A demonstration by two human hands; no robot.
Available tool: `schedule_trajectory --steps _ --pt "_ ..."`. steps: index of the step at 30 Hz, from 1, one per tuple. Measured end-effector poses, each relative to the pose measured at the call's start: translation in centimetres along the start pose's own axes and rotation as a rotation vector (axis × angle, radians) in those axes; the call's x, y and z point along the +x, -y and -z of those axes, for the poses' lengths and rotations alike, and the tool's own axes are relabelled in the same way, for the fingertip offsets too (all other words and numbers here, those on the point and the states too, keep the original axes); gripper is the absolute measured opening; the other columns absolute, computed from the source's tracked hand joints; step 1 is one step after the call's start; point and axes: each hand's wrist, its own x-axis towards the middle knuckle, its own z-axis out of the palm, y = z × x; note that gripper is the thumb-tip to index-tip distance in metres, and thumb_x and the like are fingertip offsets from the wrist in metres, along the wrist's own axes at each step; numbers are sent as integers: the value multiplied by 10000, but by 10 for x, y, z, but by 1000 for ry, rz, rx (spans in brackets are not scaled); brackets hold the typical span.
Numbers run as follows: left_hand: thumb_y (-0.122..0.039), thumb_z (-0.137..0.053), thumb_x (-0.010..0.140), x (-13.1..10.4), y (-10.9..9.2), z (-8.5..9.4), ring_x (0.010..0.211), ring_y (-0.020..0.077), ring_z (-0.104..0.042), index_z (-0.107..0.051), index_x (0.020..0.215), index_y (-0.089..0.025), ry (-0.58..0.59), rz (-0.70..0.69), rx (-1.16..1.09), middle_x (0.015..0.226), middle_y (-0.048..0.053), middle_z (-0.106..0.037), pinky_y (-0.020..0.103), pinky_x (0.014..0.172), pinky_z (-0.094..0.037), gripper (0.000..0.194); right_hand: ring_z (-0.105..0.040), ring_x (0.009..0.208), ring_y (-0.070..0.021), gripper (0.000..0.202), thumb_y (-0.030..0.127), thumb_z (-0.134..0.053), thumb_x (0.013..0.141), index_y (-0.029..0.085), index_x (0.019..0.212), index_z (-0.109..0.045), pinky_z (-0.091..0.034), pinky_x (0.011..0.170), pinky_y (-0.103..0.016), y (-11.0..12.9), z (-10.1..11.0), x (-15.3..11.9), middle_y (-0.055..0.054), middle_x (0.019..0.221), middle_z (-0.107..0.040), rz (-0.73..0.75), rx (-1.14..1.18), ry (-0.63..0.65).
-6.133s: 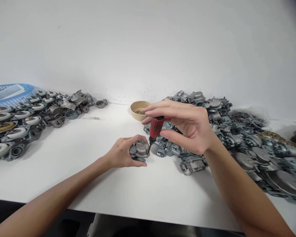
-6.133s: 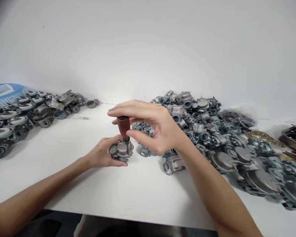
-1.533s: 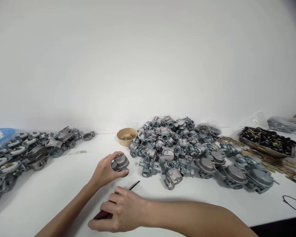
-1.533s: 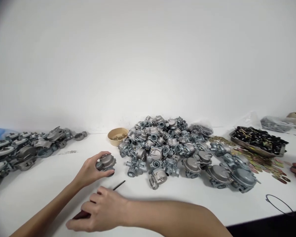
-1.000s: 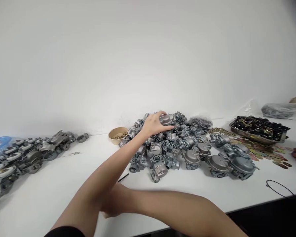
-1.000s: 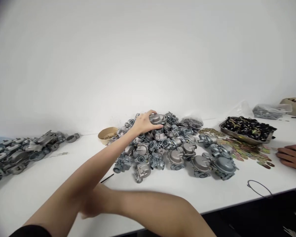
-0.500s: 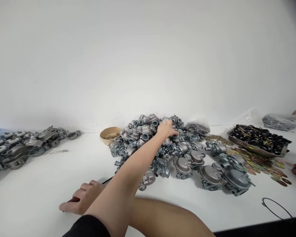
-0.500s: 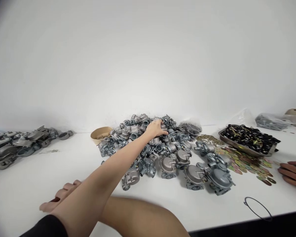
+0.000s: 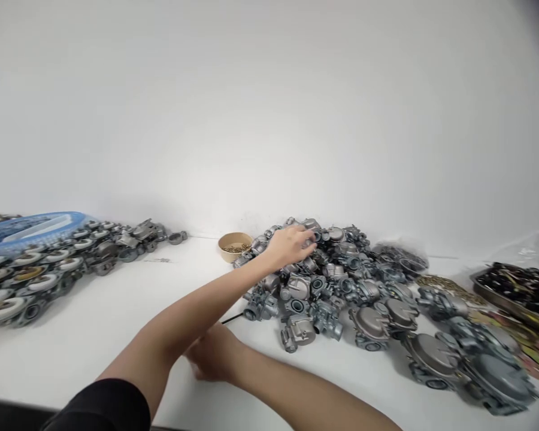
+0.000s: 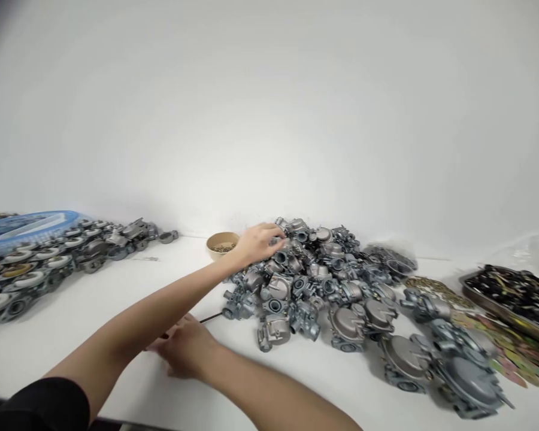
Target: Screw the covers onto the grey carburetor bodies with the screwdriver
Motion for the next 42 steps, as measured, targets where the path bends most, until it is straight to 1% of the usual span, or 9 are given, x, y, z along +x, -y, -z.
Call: schedule_trajectory --steps 4,9,14,20,22,25,28,33,42 --pt "-380 -546 1026 -63 89 50 1015 198 -692 -725 1051 -237 -170 165 72 1096 41 -763 296 860 -538 230 -603 1087 -263 502 221 -674 893 238 1383 -565 -524 924 -420 2 0 -1 -73 1205 -662 -18 40 -2" --pt "-357 -627 965 -158 200 114 891 204 -713 -754 894 -234 -283 485 221 971 30 -782 292 829 -513 191 -594 1002 -232 473 107 -554 898 264 1344 -586 -474 878 -373 5 2 -3 -59 1141 -683 -73 109 -56" --pt "-415 -560 983 -242 262 164 1068 267 -679 -768 976 -230 -376 794 425 1082 63 -771 313 910 -479 278 -589 987 -212 470 84 -574 884 282 1310 -587 -460 877 -343 6 4 0 -47 1095 -669 -111 190 -112" --pt "-370 -613 909 -322 300 199 1263 415 -529 -717 1194 -242 -361 1184 592 1280 122 -691 486 1020 -434 329 -563 989 -223 523 39 -535 886 296 1341 -560 -454 862 -357 6 5 2 -55 1093 -649 -134 264 -121" --pt "-378 -638 875 -342 312 212 1288 470 -492 -667 1290 -221 -332 1339 607 1340 176 -644 568 1013 -424 444 -558 989 -227 532 31 -526 887 291 1350 -557 -450 862 -369 5 5 2 -63 1103 -644 -133 289 -118" --pt "-420 -716 801 -361 327 222 1266 523 -508 -682 1263 -179 -220 1501 543 1353 260 -615 629 974 -430 522 -549 993 -231 518 26 -518 888 282 1337 -563 -449 869 -384 4 5 3 -62 1097 -638 -131 314 -110" --pt "-432 -772 749 -367 336 223 1278 548 -506 -707 1225 -175 -129 1557 475 1377 296 -593 652 970 -422 546 -545 1002 -230 520 13 -504 887 273 1333 -561 -452 873 -389 5 6 3 -61 1104 -634 -132 321 -107" --pt "-353 -764 766 -368 342 221 1305 531 -511 -691 1272 -202 -86 1576 454 1411 280 -579 633 972 -429 533 -548 1003 -226 524 15 -511 895 268 1352 -554 -457 872 -384 5 6 3 -66 1111 -640 -121 310 -110" --pt "-371 -738 785 -367 344 221 1138 411 -613 -742 1142 -240 -99 1598 534 1213 154 -692 502 938 -445 380 -562 1004 -213 541 -5 -536 876 274 1339 -563 -470 874 -367 5 8 3 -53 1102 -647 -125 291 -104"
